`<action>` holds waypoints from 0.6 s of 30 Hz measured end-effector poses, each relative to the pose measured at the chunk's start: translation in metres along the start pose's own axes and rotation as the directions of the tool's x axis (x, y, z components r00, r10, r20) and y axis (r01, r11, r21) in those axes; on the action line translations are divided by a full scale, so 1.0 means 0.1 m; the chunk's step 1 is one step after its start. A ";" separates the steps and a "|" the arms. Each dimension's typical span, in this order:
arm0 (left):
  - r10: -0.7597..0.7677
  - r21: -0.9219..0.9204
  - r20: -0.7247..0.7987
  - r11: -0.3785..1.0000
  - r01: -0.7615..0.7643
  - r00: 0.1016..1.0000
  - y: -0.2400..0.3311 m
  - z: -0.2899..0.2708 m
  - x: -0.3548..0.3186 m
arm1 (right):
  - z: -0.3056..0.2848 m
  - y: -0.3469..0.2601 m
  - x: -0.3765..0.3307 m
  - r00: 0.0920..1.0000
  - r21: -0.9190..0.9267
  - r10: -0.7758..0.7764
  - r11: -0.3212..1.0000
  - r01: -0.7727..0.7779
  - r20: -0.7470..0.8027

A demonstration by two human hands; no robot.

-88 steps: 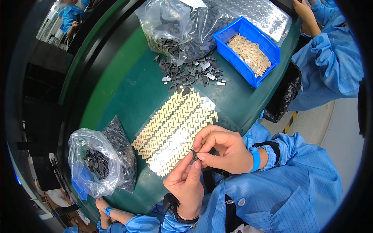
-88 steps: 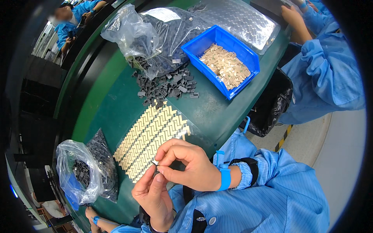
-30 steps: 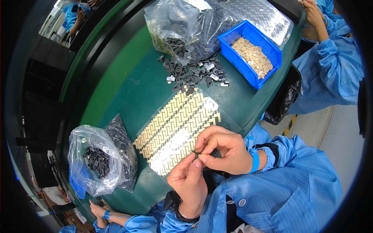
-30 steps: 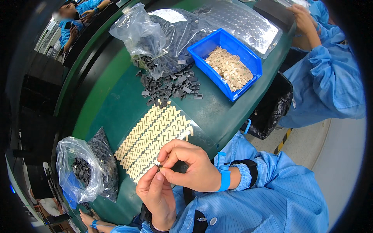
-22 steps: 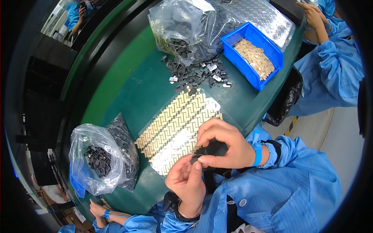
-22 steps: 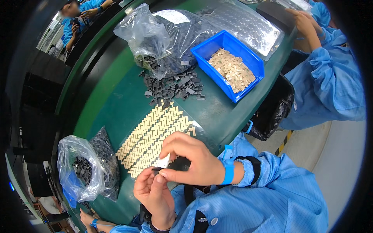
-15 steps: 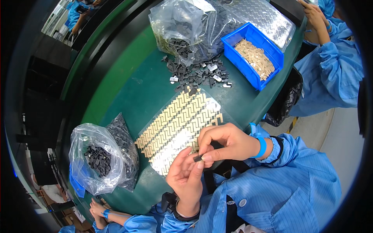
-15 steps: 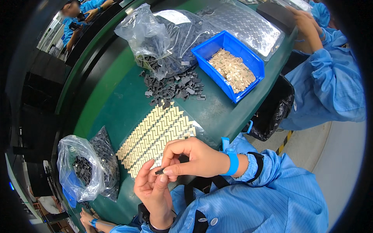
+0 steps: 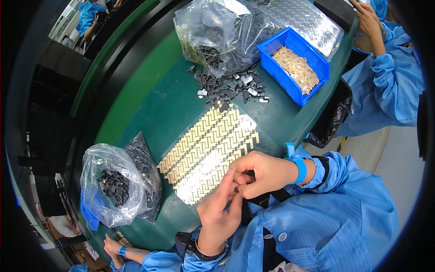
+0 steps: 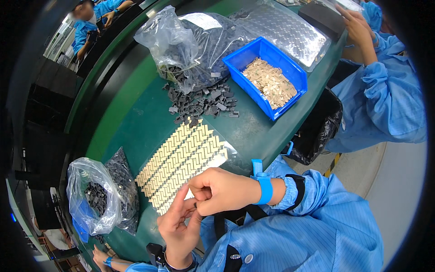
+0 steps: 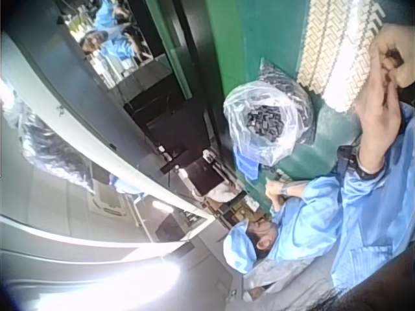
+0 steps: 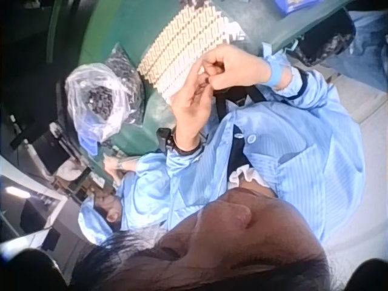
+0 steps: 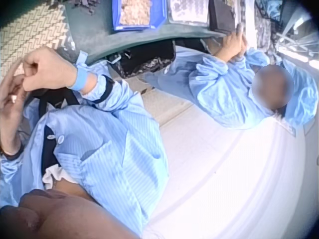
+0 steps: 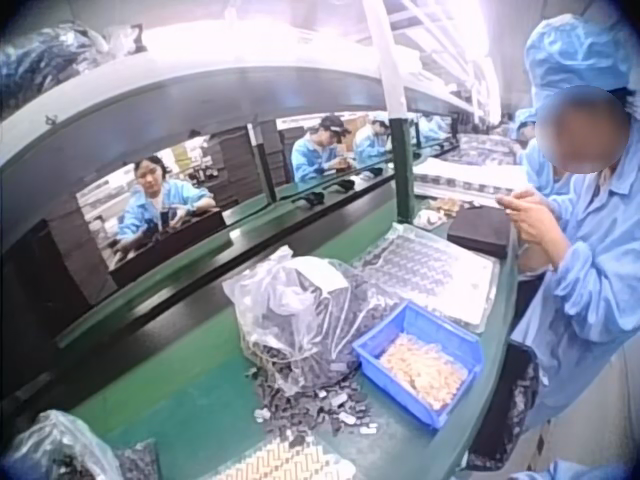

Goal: The worker is assembling small plastic and metal components by inserting them into a template.

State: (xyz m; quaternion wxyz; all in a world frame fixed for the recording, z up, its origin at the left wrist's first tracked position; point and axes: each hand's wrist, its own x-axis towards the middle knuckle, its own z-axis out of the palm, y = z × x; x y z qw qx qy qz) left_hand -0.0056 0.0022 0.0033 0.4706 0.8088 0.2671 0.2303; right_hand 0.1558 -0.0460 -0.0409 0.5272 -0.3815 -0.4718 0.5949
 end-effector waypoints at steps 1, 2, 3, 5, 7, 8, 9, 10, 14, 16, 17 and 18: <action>0.010 0.025 0.000 1.000 -0.010 1.000 0.01 0.00 0.00 | 0.00 0.00 0.00 1.000 0.000 -0.001 1.000 0.001 0.001; 0.011 0.026 -0.002 1.000 -0.011 1.000 -0.01 0.00 -0.02 | -0.01 0.01 0.00 1.000 0.004 -0.010 1.000 0.010 0.015; -0.055 -0.114 -0.031 0.992 0.051 0.998 -0.04 0.00 -0.06 | -0.01 0.01 0.00 0.999 0.007 -0.018 1.000 0.018 0.027; -0.121 -0.254 -0.052 0.962 0.104 0.991 -0.07 -0.02 -0.09 | -0.02 -0.08 -0.01 0.994 0.204 0.064 0.976 -0.081 0.089; -0.251 -0.574 -0.004 0.793 0.204 0.968 -0.08 -0.05 -0.10 | -0.01 -0.10 -0.03 0.978 0.384 0.132 0.904 -0.187 0.164; -0.248 -0.575 -0.004 0.793 0.201 0.969 -0.10 -0.04 -0.11 | 0.00 -0.09 -0.03 0.984 0.383 0.097 0.912 -0.147 0.147; -0.319 -0.746 0.042 0.620 0.242 0.947 -0.12 -0.02 -0.11 | -0.01 -0.08 -0.03 0.989 0.385 0.059 0.917 -0.107 0.136; -0.373 -0.873 0.103 0.410 0.263 0.922 -0.13 0.01 -0.11 | -0.01 -0.05 -0.02 0.989 0.385 0.057 0.917 -0.107 0.139; -0.429 -0.963 0.233 0.022 0.268 0.873 -0.16 0.10 -0.16 | -0.04 0.12 0.04 0.929 -0.194 -0.369 0.910 0.366 0.024; -0.424 -0.959 0.262 -0.012 0.284 0.867 -0.22 0.10 -0.20 | -0.08 0.13 0.07 0.831 -0.436 -0.552 0.732 0.524 0.072; -0.444 -0.952 0.297 -0.064 0.301 0.845 -0.23 0.09 -0.21 | -0.10 0.11 0.08 0.792 -0.551 -0.594 0.617 0.561 0.141; -0.462 -0.940 0.338 -0.118 0.321 0.820 -0.24 0.07 -0.22 | -0.11 0.09 0.08 0.754 -0.651 -0.621 0.486 0.584 0.213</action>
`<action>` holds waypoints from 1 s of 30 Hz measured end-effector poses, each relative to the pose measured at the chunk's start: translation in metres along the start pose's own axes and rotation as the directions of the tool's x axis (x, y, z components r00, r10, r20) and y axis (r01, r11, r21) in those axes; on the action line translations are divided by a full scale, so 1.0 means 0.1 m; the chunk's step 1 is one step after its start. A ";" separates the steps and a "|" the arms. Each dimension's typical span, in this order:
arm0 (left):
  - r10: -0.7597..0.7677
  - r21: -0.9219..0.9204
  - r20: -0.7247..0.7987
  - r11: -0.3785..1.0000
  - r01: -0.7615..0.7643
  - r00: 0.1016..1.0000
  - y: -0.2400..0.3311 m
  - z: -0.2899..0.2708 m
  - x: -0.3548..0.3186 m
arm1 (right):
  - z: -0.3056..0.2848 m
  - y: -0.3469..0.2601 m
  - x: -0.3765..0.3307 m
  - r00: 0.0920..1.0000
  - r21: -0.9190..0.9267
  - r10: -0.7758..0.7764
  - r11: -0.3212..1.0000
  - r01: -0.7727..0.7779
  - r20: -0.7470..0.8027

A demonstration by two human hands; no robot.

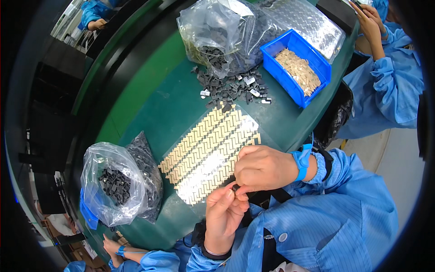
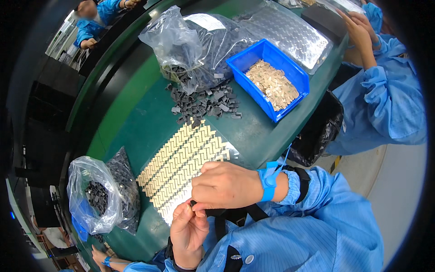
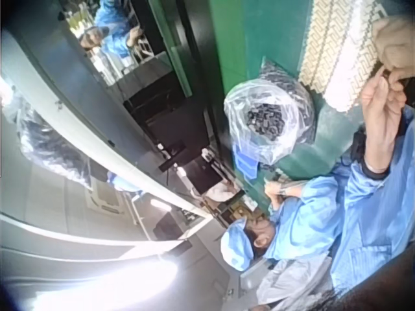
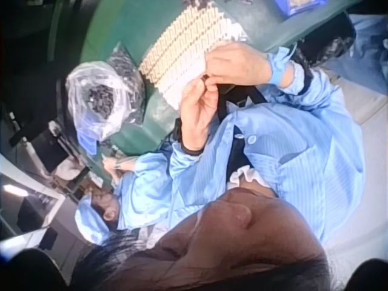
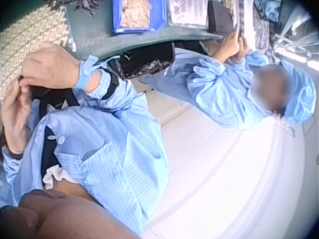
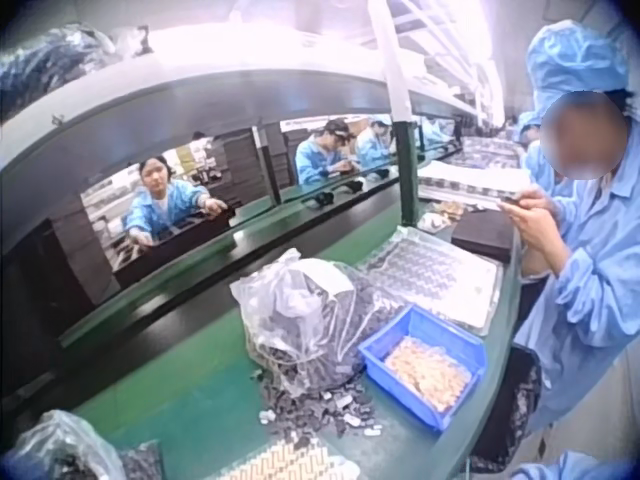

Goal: The worker is assembling small plastic and metal components by inserting them into a template.

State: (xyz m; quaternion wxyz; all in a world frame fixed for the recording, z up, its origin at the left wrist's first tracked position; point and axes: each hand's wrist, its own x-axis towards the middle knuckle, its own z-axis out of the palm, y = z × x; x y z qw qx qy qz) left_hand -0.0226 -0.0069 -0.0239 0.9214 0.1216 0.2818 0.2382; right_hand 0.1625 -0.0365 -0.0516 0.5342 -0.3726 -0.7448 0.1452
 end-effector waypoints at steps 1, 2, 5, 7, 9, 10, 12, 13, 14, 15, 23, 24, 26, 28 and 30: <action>-0.004 -0.001 -0.001 1.000 0.004 1.000 0.02 0.00 -0.02 | -0.03 -0.02 0.02 1.000 -0.001 0.004 1.000 -0.004 -0.001; 0.035 0.116 0.000 0.993 -0.035 0.999 0.05 0.02 -0.06 | -0.07 -0.05 0.04 0.999 -0.036 0.004 0.999 -0.003 0.034; 0.379 0.474 0.075 0.800 -0.368 0.922 0.27 0.10 -0.18 | -0.20 -0.02 0.00 0.999 -0.109 0.032 0.994 -0.030 0.022; 0.700 0.664 0.231 0.394 -0.635 0.676 0.61 -0.01 -0.42 | -0.34 -0.02 -0.01 0.997 -0.133 0.048 0.989 -0.057 -0.068; 0.799 0.680 0.432 0.015 -0.733 0.418 1.03 0.11 -0.64 | -0.48 -0.01 -0.03 0.994 -0.188 0.079 0.978 -0.091 -0.069; 0.884 0.764 0.394 -0.161 -0.625 0.253 1.25 -0.03 -0.79 | -0.54 -0.03 -0.06 0.991 -0.239 0.104 0.964 -0.120 -0.079; 0.947 0.840 0.297 -0.199 -0.505 0.121 1.54 -0.06 -0.88 | -0.60 -0.05 -0.10 0.984 -0.266 0.175 0.947 -0.180 -0.043; 0.935 0.908 0.347 -0.316 -0.274 0.074 1.66 -0.03 -0.85 | -0.61 -0.04 -0.13 0.981 -0.284 0.194 0.939 -0.195 -0.031; 0.913 0.914 0.406 -0.405 -0.020 0.039 1.73 -0.01 -0.83 | -0.61 -0.03 -0.15 0.977 -0.300 0.212 0.931 -0.207 -0.018; 0.913 0.913 0.407 -0.406 -0.019 0.039 1.77 -0.02 -0.83 | -0.60 -0.01 -0.17 0.977 -0.299 0.211 0.932 -0.207 -0.019; 0.381 0.462 0.801 -0.884 -0.073 0.461 0.90 0.10 -0.12 | -0.30 0.13 -0.22 0.967 -0.255 0.228 0.948 -0.192 0.117; 0.333 0.493 0.790 -0.844 -0.210 0.515 0.70 0.10 0.03 | -0.25 0.16 -0.20 0.963 -0.258 0.222 0.950 -0.177 0.155; 0.179 0.543 0.706 -0.759 -0.360 0.685 0.42 0.14 0.24 | -0.22 0.17 -0.17 0.956 -0.274 0.232 0.945 -0.179 0.177; 0.162 0.556 0.654 -0.766 -0.324 0.739 0.26 0.09 0.37 | -0.21 0.17 -0.16 0.949 -0.290 0.247 0.939 -0.185 0.195; 0.156 0.584 0.584 -0.763 -0.278 0.797 0.19 0.04 0.46 | -0.20 0.18 -0.16 0.952 -0.299 0.230 0.940 -0.163 0.203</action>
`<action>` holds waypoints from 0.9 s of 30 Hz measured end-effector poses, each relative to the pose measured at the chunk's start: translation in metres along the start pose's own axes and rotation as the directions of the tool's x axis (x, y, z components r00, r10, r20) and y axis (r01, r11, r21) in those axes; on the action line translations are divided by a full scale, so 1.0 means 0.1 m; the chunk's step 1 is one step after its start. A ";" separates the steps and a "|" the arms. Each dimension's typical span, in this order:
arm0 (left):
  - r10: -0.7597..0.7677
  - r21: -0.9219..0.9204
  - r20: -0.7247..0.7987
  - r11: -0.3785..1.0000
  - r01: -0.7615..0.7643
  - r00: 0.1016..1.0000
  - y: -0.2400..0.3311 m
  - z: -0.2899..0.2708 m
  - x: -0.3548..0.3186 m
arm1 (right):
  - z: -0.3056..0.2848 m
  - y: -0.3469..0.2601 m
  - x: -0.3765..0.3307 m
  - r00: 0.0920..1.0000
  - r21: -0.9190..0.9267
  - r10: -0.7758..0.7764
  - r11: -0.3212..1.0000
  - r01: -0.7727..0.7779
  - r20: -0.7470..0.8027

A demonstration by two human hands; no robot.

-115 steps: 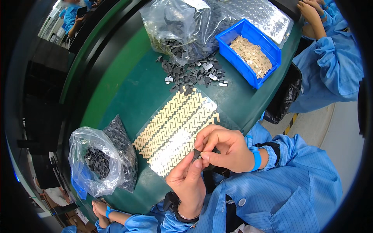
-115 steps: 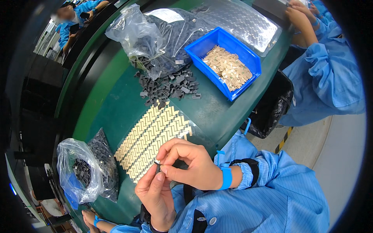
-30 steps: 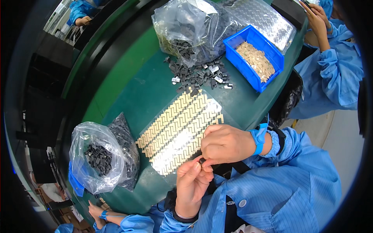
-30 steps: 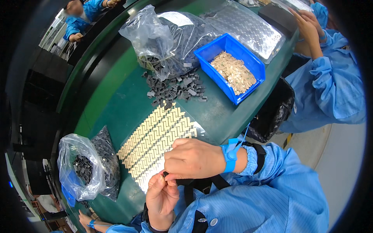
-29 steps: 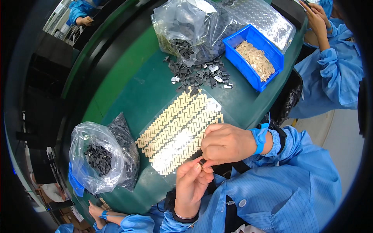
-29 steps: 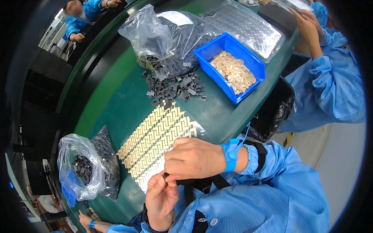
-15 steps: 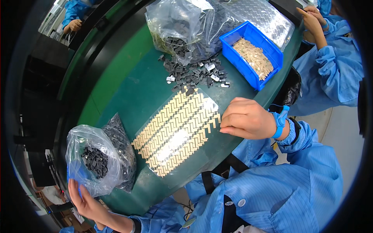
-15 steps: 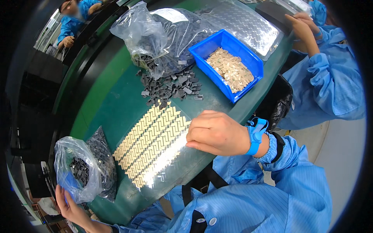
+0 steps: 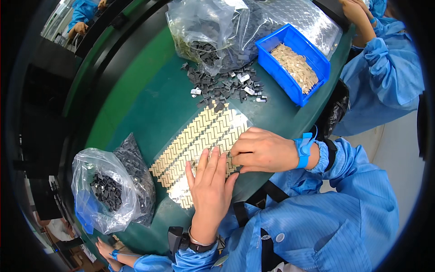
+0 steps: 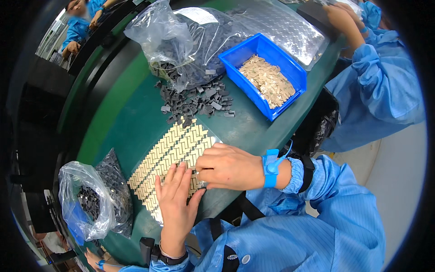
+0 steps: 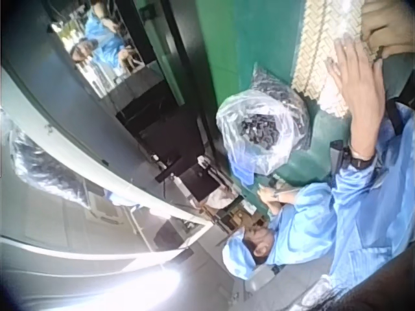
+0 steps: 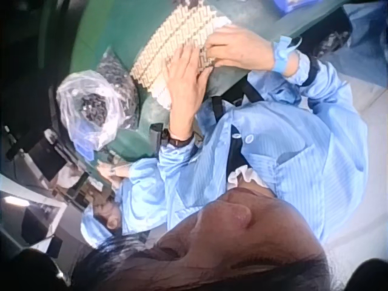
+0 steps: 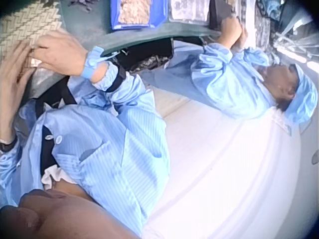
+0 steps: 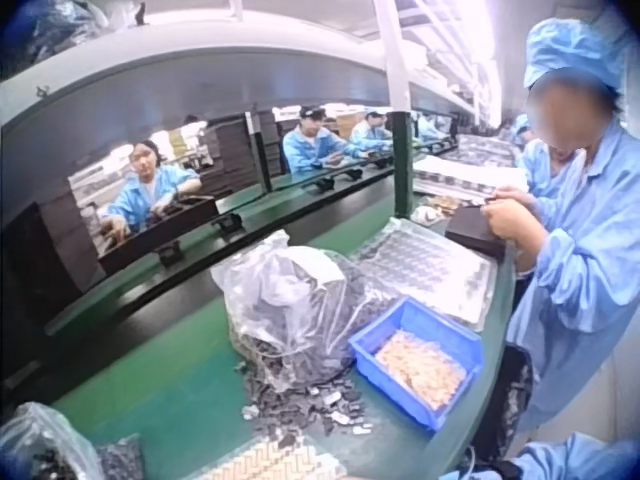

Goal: The worker is assembling small plastic and metal components by inserting them into a template.

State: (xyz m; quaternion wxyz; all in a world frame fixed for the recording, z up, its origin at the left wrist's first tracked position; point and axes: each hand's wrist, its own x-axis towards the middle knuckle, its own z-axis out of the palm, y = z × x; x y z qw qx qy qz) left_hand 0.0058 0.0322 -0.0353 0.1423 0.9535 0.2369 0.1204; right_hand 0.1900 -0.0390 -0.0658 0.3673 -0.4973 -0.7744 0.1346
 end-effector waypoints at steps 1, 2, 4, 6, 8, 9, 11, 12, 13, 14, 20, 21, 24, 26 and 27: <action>-0.020 -0.031 0.019 0.999 0.020 1.000 -0.02 0.05 0.00 | 0.00 0.00 0.00 1.000 0.000 0.005 1.000 -0.005 0.002; -0.020 -0.035 0.022 0.999 0.020 1.000 -0.02 0.05 0.01 | -0.01 0.01 0.01 1.000 -0.012 0.001 1.000 -0.001 0.019; -0.015 -0.001 0.032 1.000 0.015 0.999 -0.01 0.02 0.03 | 0.00 0.01 0.01 1.000 -0.025 0.003 1.000 -0.002 0.031; -0.015 -0.001 0.031 1.000 0.016 0.999 -0.01 0.01 0.06 | 0.01 0.02 0.01 1.000 -0.031 -0.003 1.000 0.003 0.005; -0.019 0.000 0.025 1.000 0.019 1.000 0.00 0.01 0.07 | 0.01 0.02 0.03 1.000 -0.028 -0.004 1.000 0.004 0.001; -0.022 0.006 0.022 1.000 0.022 1.000 0.00 0.01 0.07 | 0.02 0.03 0.03 1.000 -0.025 -0.006 1.000 0.006 -0.003; -0.025 0.013 0.016 1.000 0.025 1.000 0.00 0.02 0.07 | 0.02 0.02 0.04 1.000 -0.036 0.003 0.999 -0.004 -0.008; -0.021 0.011 0.007 1.000 0.021 1.000 -0.01 0.03 0.06 | 0.02 0.01 0.04 1.000 -0.045 0.014 0.999 -0.015 -0.013; -0.017 0.008 -0.001 1.000 0.017 1.000 -0.01 0.03 0.06 | 0.02 0.00 0.05 1.000 -0.045 0.010 0.999 -0.011 -0.013; -0.019 0.010 -0.004 1.000 0.019 1.000 0.00 0.03 0.06 | 0.00 0.00 0.05 0.999 -0.020 0.035 0.999 -0.035 0.010; -0.031 -0.011 -0.001 0.999 0.031 1.000 0.00 0.03 0.05 | 0.00 0.00 0.10 0.999 -0.001 0.045 0.999 -0.045 -0.023; -0.039 -0.032 0.000 0.999 0.039 0.999 0.00 0.04 0.04 | -0.01 0.00 0.09 0.999 -0.019 0.048 0.999 -0.049 -0.022; -0.057 -0.075 0.013 0.995 0.057 0.998 0.00 0.02 0.06 | -0.09 -0.06 0.08 0.931 0.285 0.228 0.948 -0.146 -0.284; -0.066 -0.098 0.026 0.993 0.068 0.997 0.01 0.02 0.05 | -0.17 -0.14 0.08 0.916 0.360 0.280 0.918 -0.168 -0.287; -0.072 -0.112 0.007 0.991 0.072 0.997 0.01 0.02 0.05 | -0.19 -0.16 0.07 0.896 0.432 0.336 0.881 -0.191 -0.290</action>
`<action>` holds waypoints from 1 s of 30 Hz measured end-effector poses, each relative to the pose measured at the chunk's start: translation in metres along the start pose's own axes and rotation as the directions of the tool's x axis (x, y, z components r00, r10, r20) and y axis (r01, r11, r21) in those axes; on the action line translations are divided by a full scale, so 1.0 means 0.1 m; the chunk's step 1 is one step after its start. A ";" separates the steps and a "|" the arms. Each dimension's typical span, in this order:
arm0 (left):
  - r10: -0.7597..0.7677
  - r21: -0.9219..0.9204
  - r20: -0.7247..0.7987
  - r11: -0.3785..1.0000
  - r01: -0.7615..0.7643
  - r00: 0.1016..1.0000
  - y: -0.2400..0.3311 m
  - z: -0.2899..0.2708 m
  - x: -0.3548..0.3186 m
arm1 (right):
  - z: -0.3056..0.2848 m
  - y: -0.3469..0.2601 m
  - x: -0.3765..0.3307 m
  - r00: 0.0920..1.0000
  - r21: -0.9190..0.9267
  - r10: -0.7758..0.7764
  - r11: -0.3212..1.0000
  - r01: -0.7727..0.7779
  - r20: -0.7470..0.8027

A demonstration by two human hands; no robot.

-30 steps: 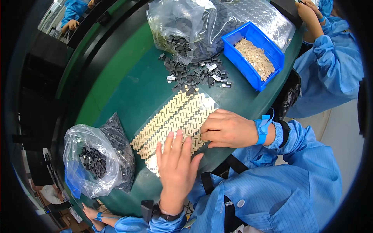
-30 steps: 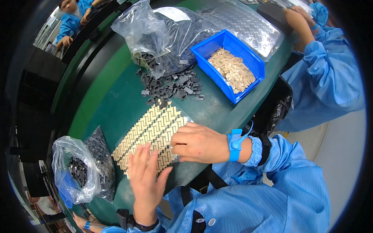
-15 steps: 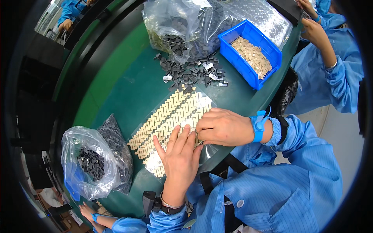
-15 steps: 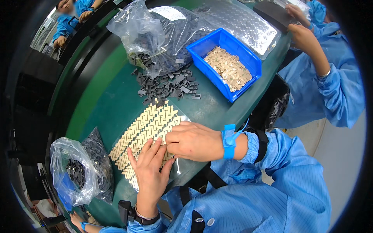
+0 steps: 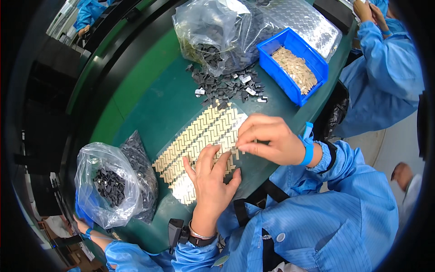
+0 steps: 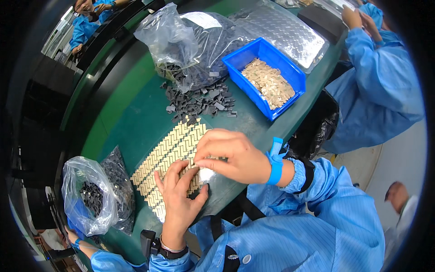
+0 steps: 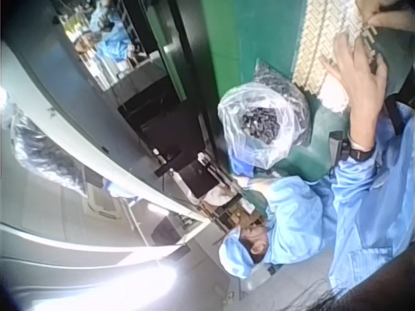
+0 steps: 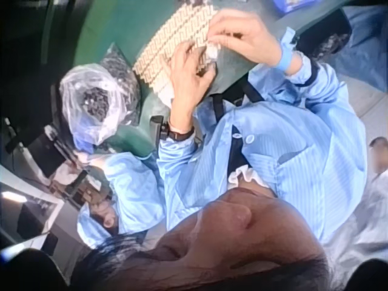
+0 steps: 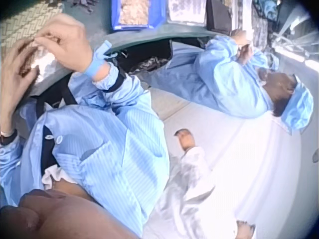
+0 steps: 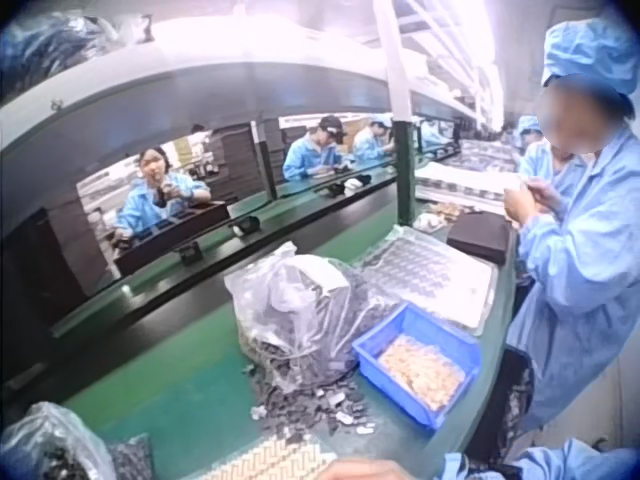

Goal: The worker is assembling small plastic and metal components by inserting them into a template.

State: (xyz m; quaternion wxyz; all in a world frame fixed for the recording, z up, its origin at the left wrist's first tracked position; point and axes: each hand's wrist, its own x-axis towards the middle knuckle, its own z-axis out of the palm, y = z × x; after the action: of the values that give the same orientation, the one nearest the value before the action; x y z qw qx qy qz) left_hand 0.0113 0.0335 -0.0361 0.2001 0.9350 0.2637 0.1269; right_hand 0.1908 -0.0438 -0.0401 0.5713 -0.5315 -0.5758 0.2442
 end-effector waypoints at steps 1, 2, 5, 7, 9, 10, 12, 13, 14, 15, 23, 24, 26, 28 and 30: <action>-0.004 -0.014 -0.019 1.000 0.004 1.000 0.00 0.00 0.00 | 0.01 -0.01 -0.01 1.000 -0.001 -0.001 1.000 0.001 -0.003; -0.002 -0.013 -0.019 1.000 0.001 1.000 0.02 -0.01 0.00 | 0.02 -0.02 -0.03 0.999 0.018 -0.051 0.999 0.051 0.011; 0.059 -0.024 -0.185 0.998 -0.064 0.981 0.08 -0.07 -0.01 | 0.02 -0.05 -0.04 0.993 0.054 -0.114 0.992 0.113 0.026; -0.165 -0.802 -0.017 0.591 0.085 0.986 0.06 -0.10 -0.07 | 0.01 -0.10 -0.05 0.982 0.160 -0.173 0.974 0.160 0.071; -0.134 -0.949 0.041 0.305 0.080 0.990 0.08 -0.12 -0.11 | 0.02 -0.12 -0.06 0.980 0.221 -0.178 0.963 0.155 0.088; -0.048 -0.967 0.256 -0.011 0.256 0.965 0.07 -0.16 -0.16 | 0.02 -0.14 -0.06 0.973 0.255 -0.202 0.952 0.168 0.114; 0.098 -0.843 0.405 -0.345 0.412 0.909 0.11 -0.20 -0.18 | 0.04 -0.16 -0.05 0.961 0.313 -0.238 0.932 0.185 0.141; 0.094 -0.844 0.406 -0.344 0.412 0.909 0.11 -0.21 -0.21 | 0.05 -0.16 -0.04 0.961 0.317 -0.238 0.930 0.184 0.141; 0.074 -0.807 0.417 -0.429 0.406 0.906 0.11 -0.22 -0.27 | 0.06 -0.16 -0.03 0.954 0.327 -0.261 0.923 0.202 0.146; 0.067 -0.762 0.430 -0.508 0.402 0.900 0.11 -0.22 -0.29 | 0.06 -0.16 -0.04 0.949 0.329 -0.282 0.918 0.223 0.144; -0.238 -0.926 0.375 -0.055 0.373 0.896 0.32 -0.26 -0.22 | -0.05 -0.24 -0.02 0.937 0.074 -0.342 0.939 0.337 0.073; -0.281 -0.938 0.330 0.015 0.348 0.901 0.34 -0.25 -0.22 | -0.04 -0.26 -0.03 0.934 -0.010 -0.347 0.937 0.349 0.091; -0.321 -0.943 0.281 0.084 0.323 0.904 0.36 -0.23 -0.22 | -0.02 -0.27 -0.05 0.927 -0.154 -0.353 0.916 0.370 0.130; -0.296 -0.911 0.162 0.323 0.258 0.942 0.37 -0.21 -0.23 | -0.01 -0.26 -0.06 0.933 -0.141 -0.335 0.925 0.352 0.131; -0.290 -0.879 0.120 0.414 0.238 0.949 0.39 -0.22 -0.23 | 0.00 -0.25 -0.07 0.938 -0.127 -0.318 0.934 0.335 0.134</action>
State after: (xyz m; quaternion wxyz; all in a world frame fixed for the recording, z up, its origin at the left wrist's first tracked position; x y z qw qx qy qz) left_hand 0.0024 -0.0031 -0.0026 0.6659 0.6374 0.3079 0.2355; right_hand 0.1812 -0.0579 -0.0210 0.5301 -0.4548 -0.7035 0.1314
